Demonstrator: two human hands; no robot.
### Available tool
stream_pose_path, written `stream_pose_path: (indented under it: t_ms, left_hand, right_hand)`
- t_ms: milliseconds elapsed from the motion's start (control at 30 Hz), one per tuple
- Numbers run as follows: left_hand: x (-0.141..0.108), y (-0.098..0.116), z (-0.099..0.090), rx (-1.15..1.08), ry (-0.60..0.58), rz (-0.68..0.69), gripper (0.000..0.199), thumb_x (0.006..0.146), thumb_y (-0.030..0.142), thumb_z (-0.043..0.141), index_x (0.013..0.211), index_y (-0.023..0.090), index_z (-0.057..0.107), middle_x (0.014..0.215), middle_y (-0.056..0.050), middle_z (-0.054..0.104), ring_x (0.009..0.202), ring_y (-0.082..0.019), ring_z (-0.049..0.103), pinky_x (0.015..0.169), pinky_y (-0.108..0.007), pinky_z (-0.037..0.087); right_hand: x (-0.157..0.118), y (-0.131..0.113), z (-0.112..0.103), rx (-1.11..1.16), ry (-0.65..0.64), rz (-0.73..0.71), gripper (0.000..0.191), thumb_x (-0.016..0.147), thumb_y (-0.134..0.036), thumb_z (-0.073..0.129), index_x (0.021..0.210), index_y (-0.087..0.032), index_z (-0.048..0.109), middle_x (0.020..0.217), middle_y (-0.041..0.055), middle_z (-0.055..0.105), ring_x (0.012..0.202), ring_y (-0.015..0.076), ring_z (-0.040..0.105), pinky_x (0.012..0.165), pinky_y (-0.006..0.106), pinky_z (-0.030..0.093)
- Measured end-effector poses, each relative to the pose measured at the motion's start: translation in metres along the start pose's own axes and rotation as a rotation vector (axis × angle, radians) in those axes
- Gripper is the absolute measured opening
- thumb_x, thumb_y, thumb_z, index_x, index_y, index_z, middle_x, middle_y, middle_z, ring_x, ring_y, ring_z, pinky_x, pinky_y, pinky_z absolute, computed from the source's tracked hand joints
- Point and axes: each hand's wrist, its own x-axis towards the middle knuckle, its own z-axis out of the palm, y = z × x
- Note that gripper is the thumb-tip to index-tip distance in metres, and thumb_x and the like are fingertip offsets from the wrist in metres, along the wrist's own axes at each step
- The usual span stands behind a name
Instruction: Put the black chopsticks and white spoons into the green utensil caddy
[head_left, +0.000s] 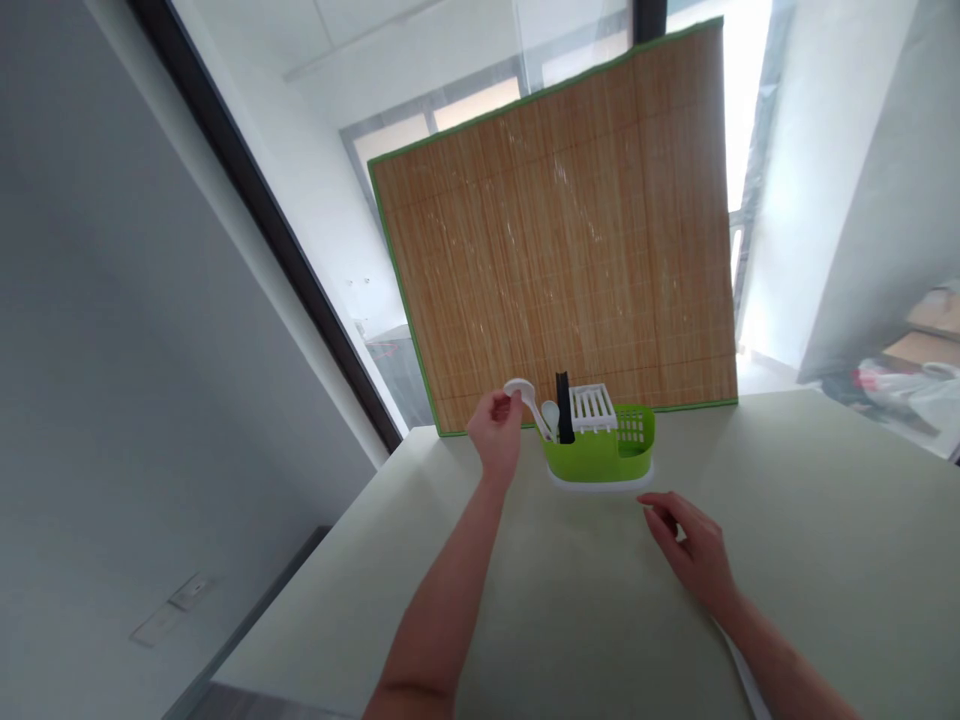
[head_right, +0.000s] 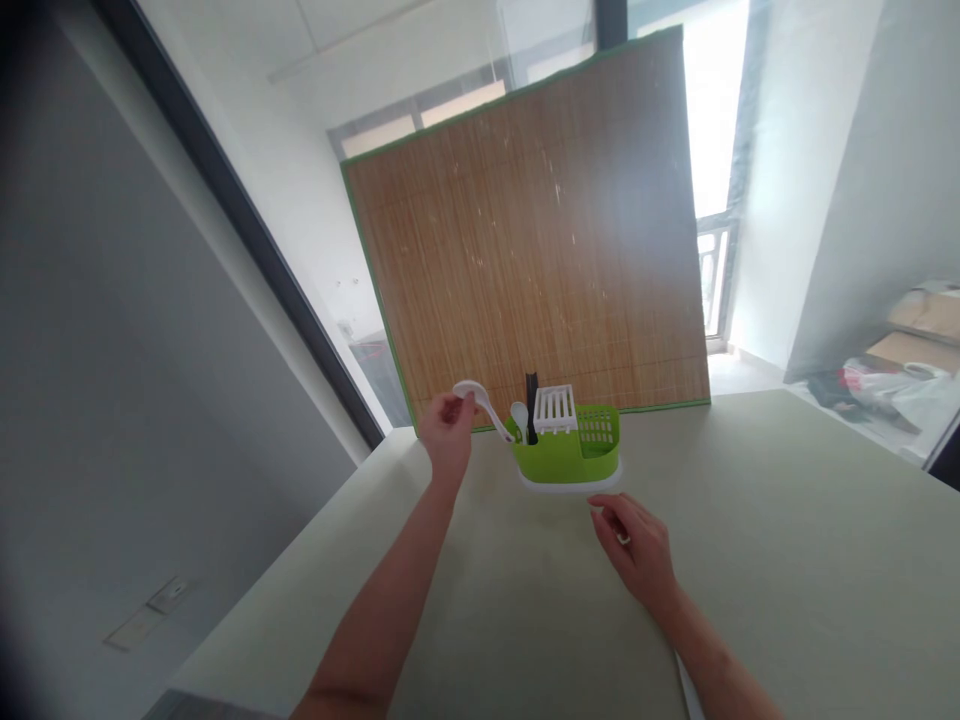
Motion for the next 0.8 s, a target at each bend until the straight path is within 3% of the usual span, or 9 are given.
stream_pose_path:
  t_ms: [133,300,500,800]
  left_hand:
    - [0.029,-0.018,0.025,0.056,-0.066,-0.045,0.025,0.082,0.039,0.052,0.083,0.016,0.061,0.078,-0.003,0.067,0.069,-0.011,0.063,0.067,-0.022,0.049]
    - [0.013,-0.043,0.048,0.325,-0.207,-0.138,0.024,0.083,0.038,0.051,0.087,0.018,0.064,0.085,-0.003,0.069,0.077,-0.011,0.064,0.072,-0.021,0.047]
    - [-0.005,-0.069,0.060,0.469,-0.259,-0.238,0.024,0.081,0.038,0.052,0.086,0.019,0.067,0.085,-0.005,0.070,0.080,-0.018,0.064,0.070,-0.027,0.045]
    - [-0.002,-0.079,0.070,0.647,-0.334,-0.252,0.030,0.080,0.045,0.052,0.083,0.023,0.071,0.099,-0.010,0.067,0.103,-0.026,0.055,0.075,-0.033,0.045]
  right_hand:
    - [0.000,0.005,0.003,-0.029,-0.016,-0.002,0.016,0.088,-0.030,0.046,0.094,-0.020,0.058,0.065,-0.0019,0.051,0.056,0.0114,0.048,0.055,0.023,0.039]
    - [-0.001,0.011,0.008,-0.067,-0.062,-0.031,0.015,0.088,-0.028,0.047,0.086,-0.020,0.059,0.066,-0.0010,0.054,0.057,0.0116,0.050,0.058,0.023,0.039]
    - [0.001,0.011,0.011,-0.074,-0.097,-0.075,0.014,0.087,-0.026,0.047,0.083,-0.021,0.059,0.064,-0.0013,0.054,0.058,0.0115,0.050,0.057,0.023,0.038]
    - [0.002,0.011,0.009,-0.105,-0.101,-0.087,0.017,0.088,-0.026,0.046,0.080,-0.021,0.059,0.062,-0.0012,0.055,0.058,0.0118,0.050,0.057,0.024,0.038]
